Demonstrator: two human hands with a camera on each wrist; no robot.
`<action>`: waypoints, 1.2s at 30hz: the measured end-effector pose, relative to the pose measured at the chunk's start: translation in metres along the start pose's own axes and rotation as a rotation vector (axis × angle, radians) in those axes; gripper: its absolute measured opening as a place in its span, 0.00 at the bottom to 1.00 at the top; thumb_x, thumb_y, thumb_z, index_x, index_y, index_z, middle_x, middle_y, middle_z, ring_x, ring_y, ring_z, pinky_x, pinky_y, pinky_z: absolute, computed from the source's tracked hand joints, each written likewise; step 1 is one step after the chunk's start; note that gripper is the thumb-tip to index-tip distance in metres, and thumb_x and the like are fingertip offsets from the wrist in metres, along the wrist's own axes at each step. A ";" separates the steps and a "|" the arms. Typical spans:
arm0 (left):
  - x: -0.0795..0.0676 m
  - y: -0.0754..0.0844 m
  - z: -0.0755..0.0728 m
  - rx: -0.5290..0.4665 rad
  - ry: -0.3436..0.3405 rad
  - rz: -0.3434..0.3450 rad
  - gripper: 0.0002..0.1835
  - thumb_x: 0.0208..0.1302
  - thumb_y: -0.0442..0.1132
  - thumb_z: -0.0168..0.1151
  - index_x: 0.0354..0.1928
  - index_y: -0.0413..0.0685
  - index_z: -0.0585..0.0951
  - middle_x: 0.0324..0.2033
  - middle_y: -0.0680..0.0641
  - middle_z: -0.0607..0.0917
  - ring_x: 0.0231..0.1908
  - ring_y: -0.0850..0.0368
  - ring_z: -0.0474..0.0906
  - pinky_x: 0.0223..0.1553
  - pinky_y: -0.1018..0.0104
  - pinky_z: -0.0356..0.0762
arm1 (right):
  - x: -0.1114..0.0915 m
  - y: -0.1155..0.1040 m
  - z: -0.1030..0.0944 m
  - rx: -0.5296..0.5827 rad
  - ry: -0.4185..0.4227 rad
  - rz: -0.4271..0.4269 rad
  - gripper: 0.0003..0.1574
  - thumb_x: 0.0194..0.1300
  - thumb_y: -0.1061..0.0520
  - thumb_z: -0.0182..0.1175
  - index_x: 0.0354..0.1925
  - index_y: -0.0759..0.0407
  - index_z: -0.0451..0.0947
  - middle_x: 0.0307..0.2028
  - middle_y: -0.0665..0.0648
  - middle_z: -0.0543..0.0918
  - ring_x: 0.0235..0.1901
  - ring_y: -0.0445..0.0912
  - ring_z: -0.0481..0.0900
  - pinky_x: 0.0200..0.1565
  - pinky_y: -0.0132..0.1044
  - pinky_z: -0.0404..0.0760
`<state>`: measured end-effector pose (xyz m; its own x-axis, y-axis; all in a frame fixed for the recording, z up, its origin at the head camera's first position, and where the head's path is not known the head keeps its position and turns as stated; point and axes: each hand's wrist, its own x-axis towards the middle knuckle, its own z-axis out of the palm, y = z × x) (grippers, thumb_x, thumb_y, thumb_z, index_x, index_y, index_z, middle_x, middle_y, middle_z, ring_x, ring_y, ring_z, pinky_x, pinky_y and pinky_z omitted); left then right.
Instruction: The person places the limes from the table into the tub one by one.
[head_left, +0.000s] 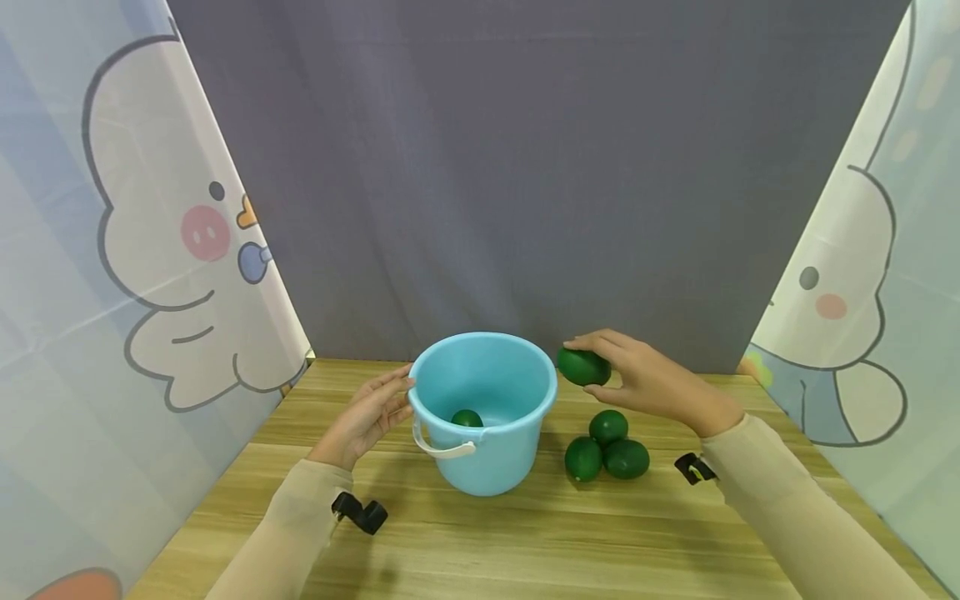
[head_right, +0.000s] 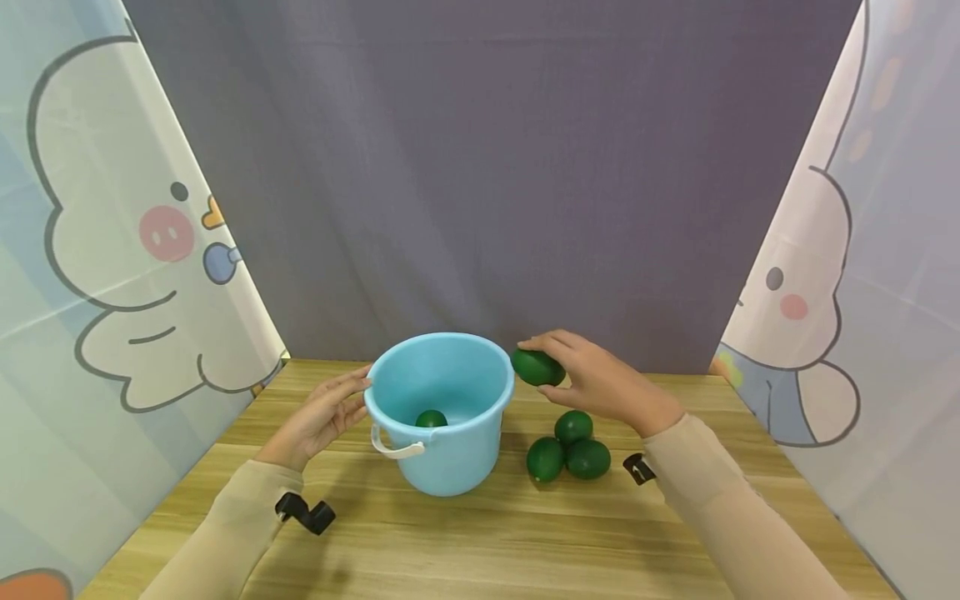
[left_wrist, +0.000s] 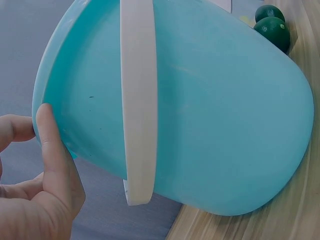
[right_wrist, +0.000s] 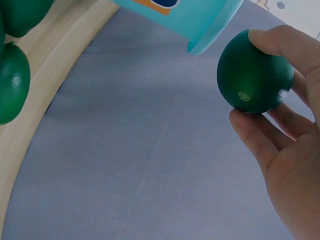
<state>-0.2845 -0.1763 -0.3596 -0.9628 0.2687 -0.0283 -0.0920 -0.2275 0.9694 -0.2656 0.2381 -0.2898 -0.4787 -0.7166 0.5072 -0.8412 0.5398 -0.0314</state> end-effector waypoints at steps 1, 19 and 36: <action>0.000 0.000 0.000 0.001 0.000 0.000 0.31 0.74 0.35 0.56 0.75 0.37 0.62 0.61 0.39 0.73 0.37 0.64 0.81 0.39 0.77 0.83 | 0.001 0.000 0.000 0.001 -0.001 0.002 0.39 0.57 0.61 0.74 0.66 0.60 0.72 0.59 0.56 0.77 0.55 0.49 0.77 0.48 0.43 0.85; 0.000 0.000 -0.001 0.012 0.004 0.000 0.30 0.74 0.35 0.56 0.74 0.37 0.62 0.62 0.39 0.72 0.39 0.63 0.81 0.42 0.76 0.83 | 0.016 -0.002 0.004 0.008 0.001 0.000 0.39 0.58 0.60 0.74 0.66 0.60 0.72 0.59 0.57 0.77 0.53 0.47 0.77 0.47 0.41 0.85; 0.001 0.000 -0.002 0.021 0.015 -0.006 0.30 0.74 0.36 0.57 0.74 0.38 0.64 0.63 0.39 0.72 0.43 0.61 0.82 0.42 0.76 0.83 | 0.031 -0.010 0.008 0.086 -0.015 0.043 0.38 0.62 0.60 0.72 0.68 0.57 0.71 0.61 0.57 0.76 0.57 0.49 0.76 0.50 0.40 0.85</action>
<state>-0.2856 -0.1779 -0.3602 -0.9659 0.2562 -0.0373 -0.0923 -0.2062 0.9741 -0.2738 0.2066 -0.2804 -0.5178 -0.7008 0.4908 -0.8382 0.5303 -0.1270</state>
